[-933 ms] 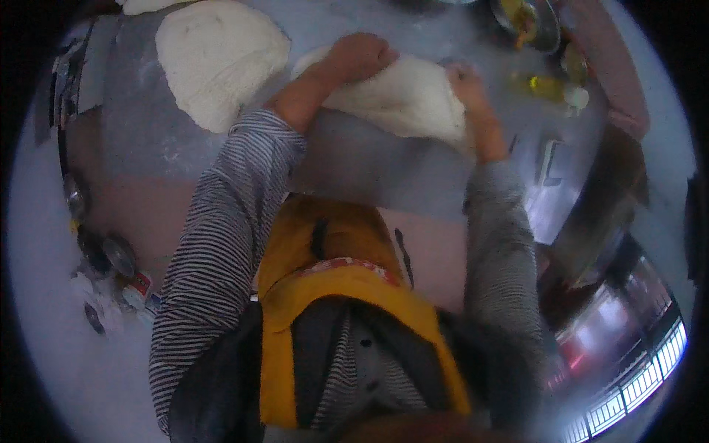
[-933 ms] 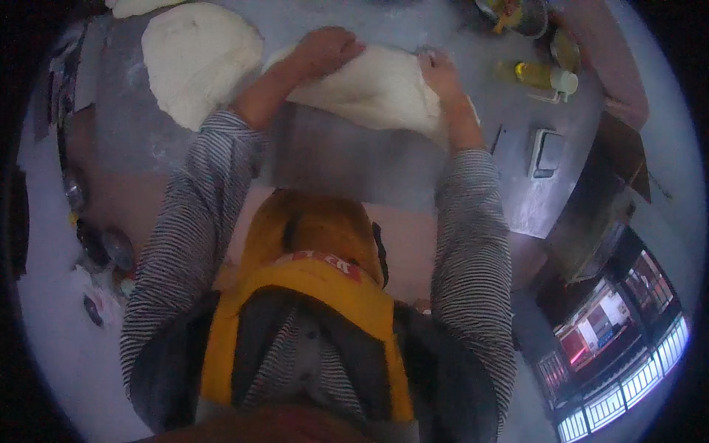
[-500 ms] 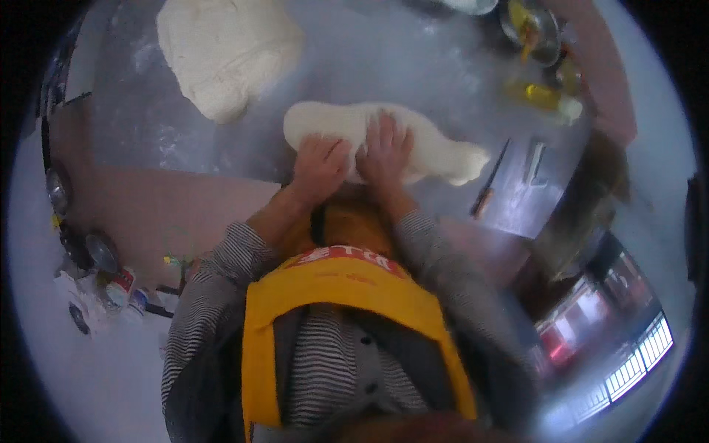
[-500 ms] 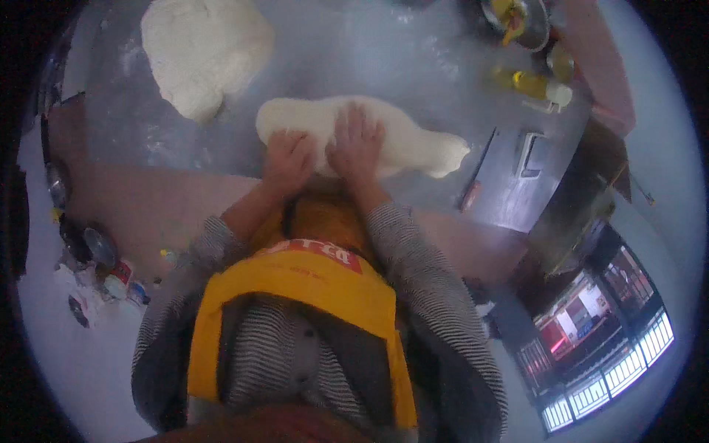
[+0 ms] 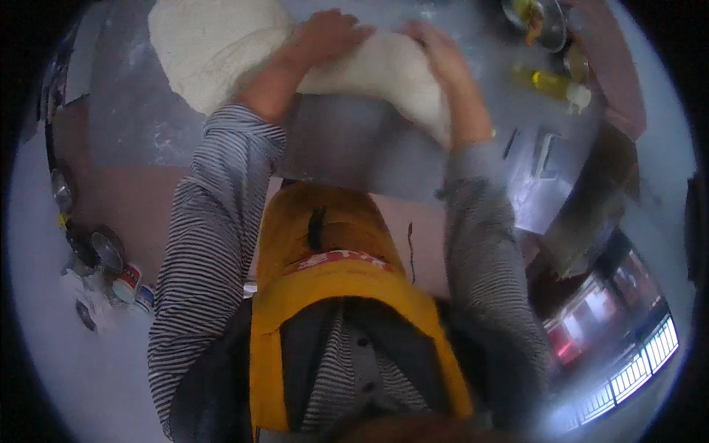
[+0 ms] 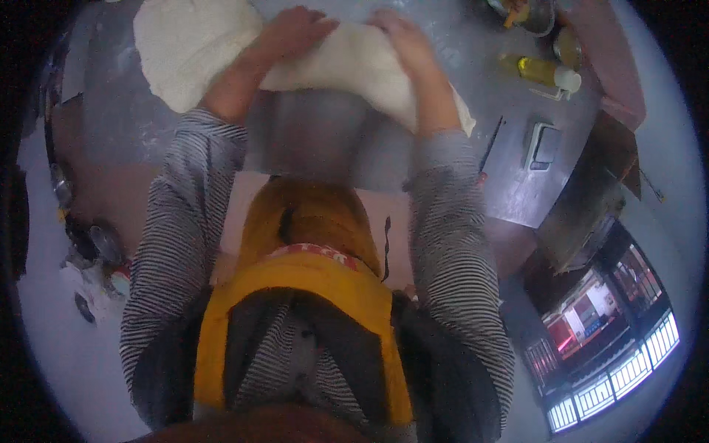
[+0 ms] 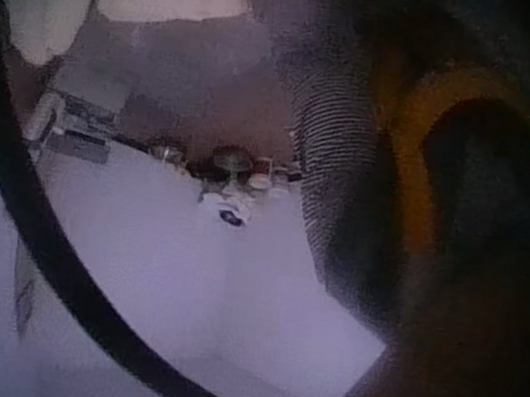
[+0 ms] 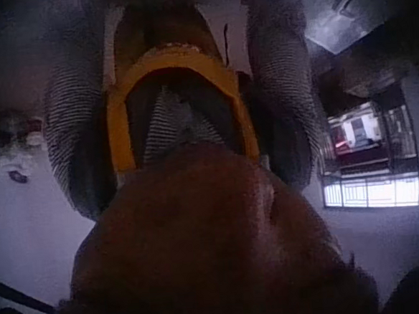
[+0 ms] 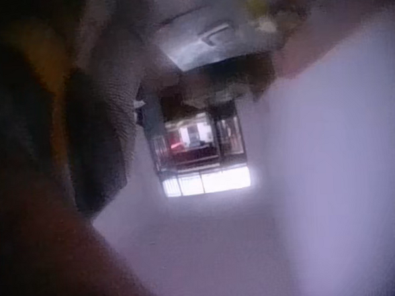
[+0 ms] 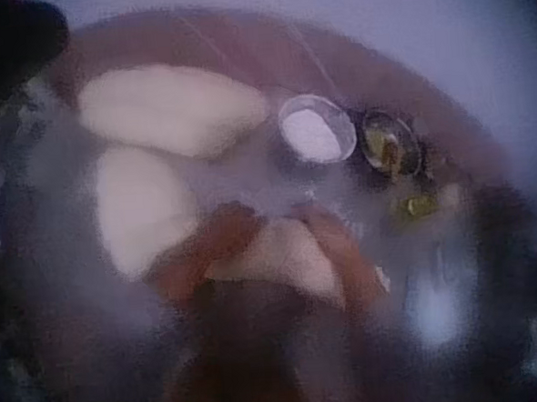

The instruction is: The person kneads and rolls a large piece of dough on a metal countertop, repeatedly folding and pressing it to form a long cylindrical shape. They occasionally dust the surface with flour and use a bench scraper to cut and separate portions of the dough.

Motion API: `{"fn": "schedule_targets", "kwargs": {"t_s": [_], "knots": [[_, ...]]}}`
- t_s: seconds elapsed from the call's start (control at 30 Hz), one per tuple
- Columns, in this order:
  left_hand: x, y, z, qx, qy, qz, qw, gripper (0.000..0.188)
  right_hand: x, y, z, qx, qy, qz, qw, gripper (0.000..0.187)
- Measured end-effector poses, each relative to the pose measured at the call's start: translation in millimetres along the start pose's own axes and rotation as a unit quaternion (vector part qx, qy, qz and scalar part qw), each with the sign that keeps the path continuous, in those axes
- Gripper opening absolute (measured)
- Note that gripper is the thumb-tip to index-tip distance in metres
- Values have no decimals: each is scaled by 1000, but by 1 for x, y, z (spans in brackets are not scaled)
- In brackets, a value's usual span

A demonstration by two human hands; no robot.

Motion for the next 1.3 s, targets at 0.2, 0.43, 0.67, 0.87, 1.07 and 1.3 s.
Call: {"fn": "schedule_targets", "kwargs": {"t_s": [0.2,0.43,0.67,0.87,1.07,1.3], "knots": [[-30,-41,50,177,-280,300,895,84,-165,-96,225,-136,246,201,938,60],[-178,40,122,162,-201,663,703,58,20,-116,144,-206,86,147,964,39],[-310,8,72,9,32,597,801,45,194,-33,91,-13,-329,151,932,43],[-126,-47,73,-209,-138,119,961,29,50,47,90,8,-58,259,964,38],[-84,-18,126,-103,-82,173,976,25,84,72,163,4,-150,212,966,27],[-132,-45,230,-234,-64,214,946,29,93,91,235,-143,-121,322,928,36]]}}
Point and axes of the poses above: each hand's wrist, its own z-axis away from the middle knuckle, its own y-axis out of the palm, x = y × z, the point moved 4 cm from there along -z, towards the middle knuckle, and after that the axes turned 2 degrees about x, right-handed, at the moved point
